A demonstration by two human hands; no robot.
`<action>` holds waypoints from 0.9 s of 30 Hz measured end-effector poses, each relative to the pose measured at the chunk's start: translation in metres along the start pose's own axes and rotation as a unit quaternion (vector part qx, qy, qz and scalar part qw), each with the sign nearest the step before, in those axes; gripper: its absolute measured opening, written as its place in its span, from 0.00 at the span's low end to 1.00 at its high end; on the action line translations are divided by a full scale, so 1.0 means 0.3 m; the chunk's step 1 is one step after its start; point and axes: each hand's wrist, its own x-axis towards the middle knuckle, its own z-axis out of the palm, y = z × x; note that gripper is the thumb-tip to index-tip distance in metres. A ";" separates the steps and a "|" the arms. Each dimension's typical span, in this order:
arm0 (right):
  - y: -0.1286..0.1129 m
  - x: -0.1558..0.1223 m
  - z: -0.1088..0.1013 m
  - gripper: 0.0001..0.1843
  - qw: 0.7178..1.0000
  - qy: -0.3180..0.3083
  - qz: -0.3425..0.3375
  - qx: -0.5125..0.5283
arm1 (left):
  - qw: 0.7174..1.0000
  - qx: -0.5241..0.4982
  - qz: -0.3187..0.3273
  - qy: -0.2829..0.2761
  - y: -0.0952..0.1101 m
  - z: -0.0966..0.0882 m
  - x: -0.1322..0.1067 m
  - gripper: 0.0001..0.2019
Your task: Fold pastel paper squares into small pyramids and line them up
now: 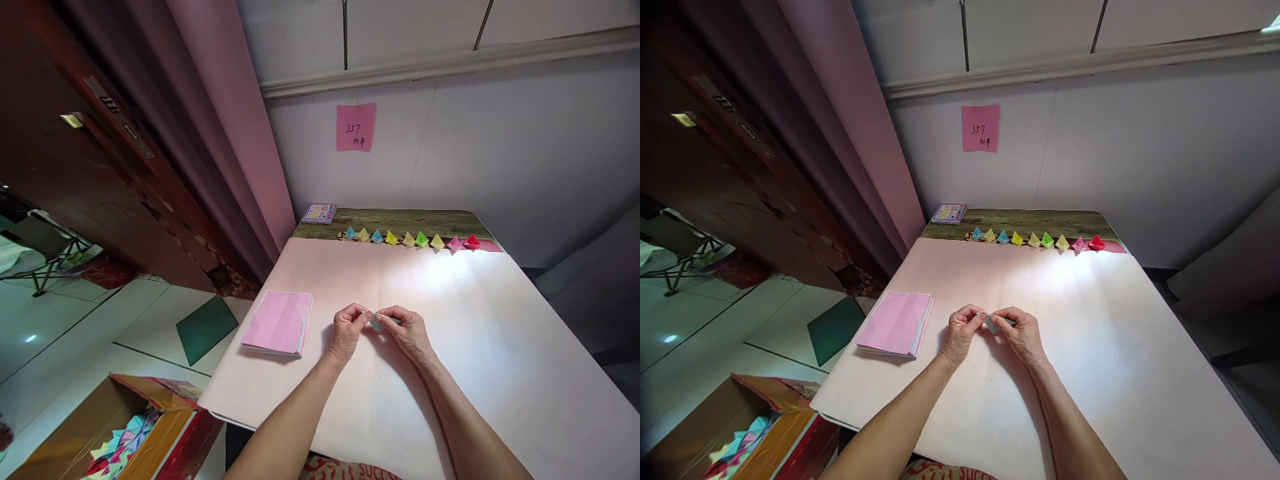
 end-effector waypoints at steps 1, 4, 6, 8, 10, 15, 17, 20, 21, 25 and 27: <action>-0.001 0.001 0.000 0.18 1.000 0.004 0.011 0.018 | 1.000 -0.001 0.002 -0.010 0.004 0.004 -0.003 0.10; -0.005 0.000 0.003 0.20 0.996 0.017 0.037 0.075 | 0.998 0.020 0.006 -0.051 0.010 0.018 -0.012 0.12; -0.010 -0.001 0.007 0.19 0.994 0.018 0.043 0.101 | 0.997 0.045 0.005 -0.061 0.006 0.024 -0.017 0.12; -0.015 -0.003 0.008 0.19 0.992 0.012 0.043 0.114 | 0.997 0.050 -0.002 -0.050 0.001 0.026 -0.018 0.12; -0.021 -0.004 0.006 0.19 0.992 0.004 0.044 0.117 | 0.999 0.025 -0.013 -0.034 -0.003 0.024 -0.015 0.12; -0.033 -0.003 -0.005 0.19 0.990 -0.016 0.049 0.132 | 0.999 -0.027 -0.029 -0.007 -0.007 0.018 -0.003 0.13; -0.035 -0.003 -0.008 0.19 0.990 -0.006 0.052 0.131 | 0.999 -0.036 -0.029 0.005 -0.007 0.017 -0.001 0.14; -0.035 -0.004 -0.008 0.20 0.992 0.010 0.050 0.116 | 0.998 -0.050 -0.031 0.023 -0.002 0.019 -0.001 0.14; -0.033 -0.005 -0.007 0.21 0.993 0.013 0.045 0.112 | 0.998 -0.051 -0.030 0.026 0.000 0.021 -0.002 0.14; -0.018 -0.004 0.000 0.21 0.995 0.020 0.022 0.100 | 0.998 -0.048 -0.027 0.037 0.006 0.024 -0.003 0.14; -0.010 -0.003 0.001 0.20 0.996 0.032 0.017 0.084 | 0.997 -0.056 -0.036 0.041 0.004 0.023 -0.002 0.14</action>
